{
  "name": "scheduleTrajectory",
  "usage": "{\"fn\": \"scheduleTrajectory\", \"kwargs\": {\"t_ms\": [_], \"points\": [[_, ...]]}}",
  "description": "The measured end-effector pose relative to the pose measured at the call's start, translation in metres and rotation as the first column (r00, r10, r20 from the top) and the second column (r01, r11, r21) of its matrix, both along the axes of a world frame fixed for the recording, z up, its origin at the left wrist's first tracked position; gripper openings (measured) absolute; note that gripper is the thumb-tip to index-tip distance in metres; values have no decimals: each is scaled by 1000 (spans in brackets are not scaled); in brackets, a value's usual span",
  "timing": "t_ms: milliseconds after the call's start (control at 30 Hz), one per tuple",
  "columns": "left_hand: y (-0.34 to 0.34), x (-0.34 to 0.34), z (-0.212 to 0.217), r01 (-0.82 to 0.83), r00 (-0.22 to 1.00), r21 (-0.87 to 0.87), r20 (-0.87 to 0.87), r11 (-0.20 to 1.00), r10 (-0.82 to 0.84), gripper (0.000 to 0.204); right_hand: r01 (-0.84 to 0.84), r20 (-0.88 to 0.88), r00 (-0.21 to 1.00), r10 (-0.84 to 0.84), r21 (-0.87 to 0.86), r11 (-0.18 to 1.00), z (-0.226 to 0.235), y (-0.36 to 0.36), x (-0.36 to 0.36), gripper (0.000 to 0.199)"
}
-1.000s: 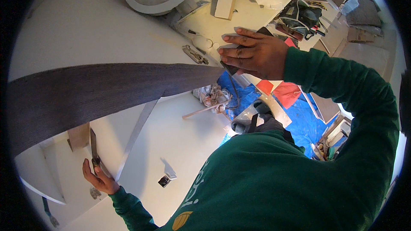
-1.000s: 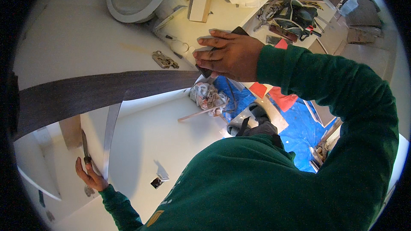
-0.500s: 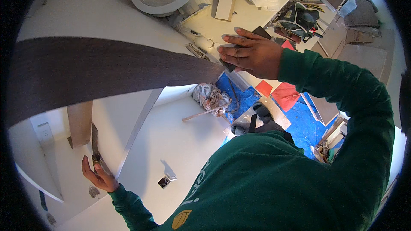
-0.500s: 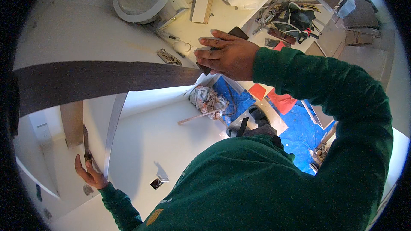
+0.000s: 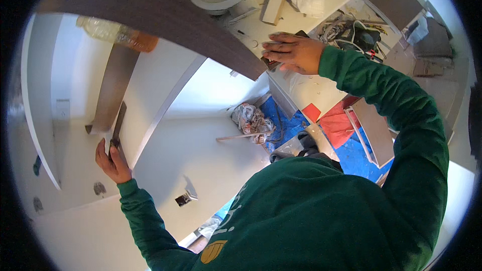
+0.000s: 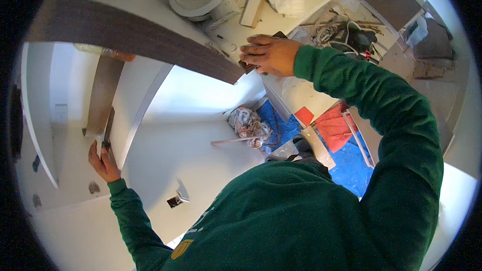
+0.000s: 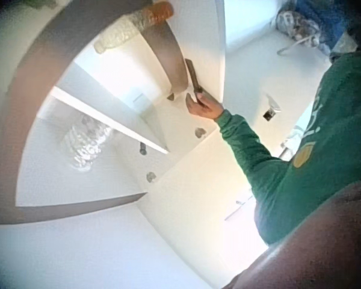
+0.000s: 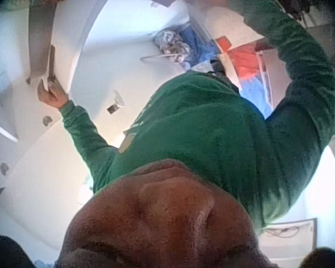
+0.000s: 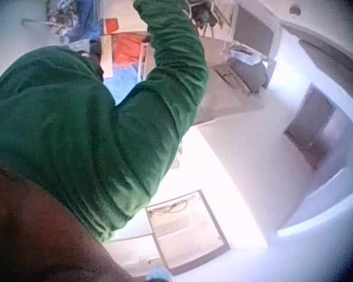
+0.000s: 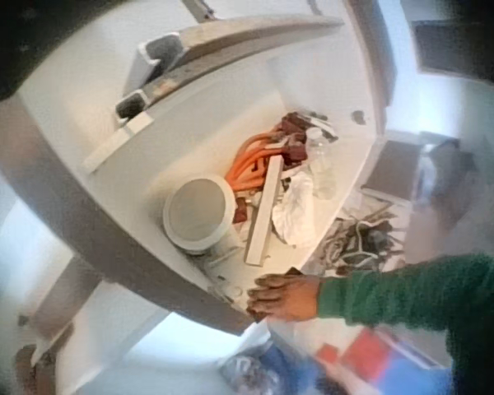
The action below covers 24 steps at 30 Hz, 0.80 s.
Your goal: The person applies a yellow liquid to a gap between a white cabinet and a wooden trim, then uses a chisel to adjust the trim. The person also wipes the trim with a cloth and uses a sanding block to smooth the surface.
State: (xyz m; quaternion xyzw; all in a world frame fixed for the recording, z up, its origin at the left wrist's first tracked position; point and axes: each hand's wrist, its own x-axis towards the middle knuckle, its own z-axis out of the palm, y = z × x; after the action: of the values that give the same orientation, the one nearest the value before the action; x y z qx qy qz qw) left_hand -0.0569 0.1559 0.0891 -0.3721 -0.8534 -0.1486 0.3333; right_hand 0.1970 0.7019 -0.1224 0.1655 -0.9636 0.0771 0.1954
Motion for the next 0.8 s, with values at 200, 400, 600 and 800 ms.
{"fn": "scheduleTrajectory", "kwargs": {"t_ms": [200, 400, 600, 800], "points": [[6, 2, -4, -10, 999, 92, 53, 996, 5, 42, 22, -31, 999, -19, 116, 993, 0, 1, 7, 68], [0, 0, -4, -42, 999, 38, 21, 998, 41, 40, -17, -37, 999, 21, 123, 992, 1, 2, 12, 72], [4, 2, -2, -67, 998, -10, 8, 998, 67, 40, -16, -44, 999, 20, 84, 996, -3, 2, 10, 69], [8, 4, 0, -39, 999, -53, -13, 998, 39, 40, -55, -51, 997, 59, 61, 997, 0, 4, 2, 58]]}}
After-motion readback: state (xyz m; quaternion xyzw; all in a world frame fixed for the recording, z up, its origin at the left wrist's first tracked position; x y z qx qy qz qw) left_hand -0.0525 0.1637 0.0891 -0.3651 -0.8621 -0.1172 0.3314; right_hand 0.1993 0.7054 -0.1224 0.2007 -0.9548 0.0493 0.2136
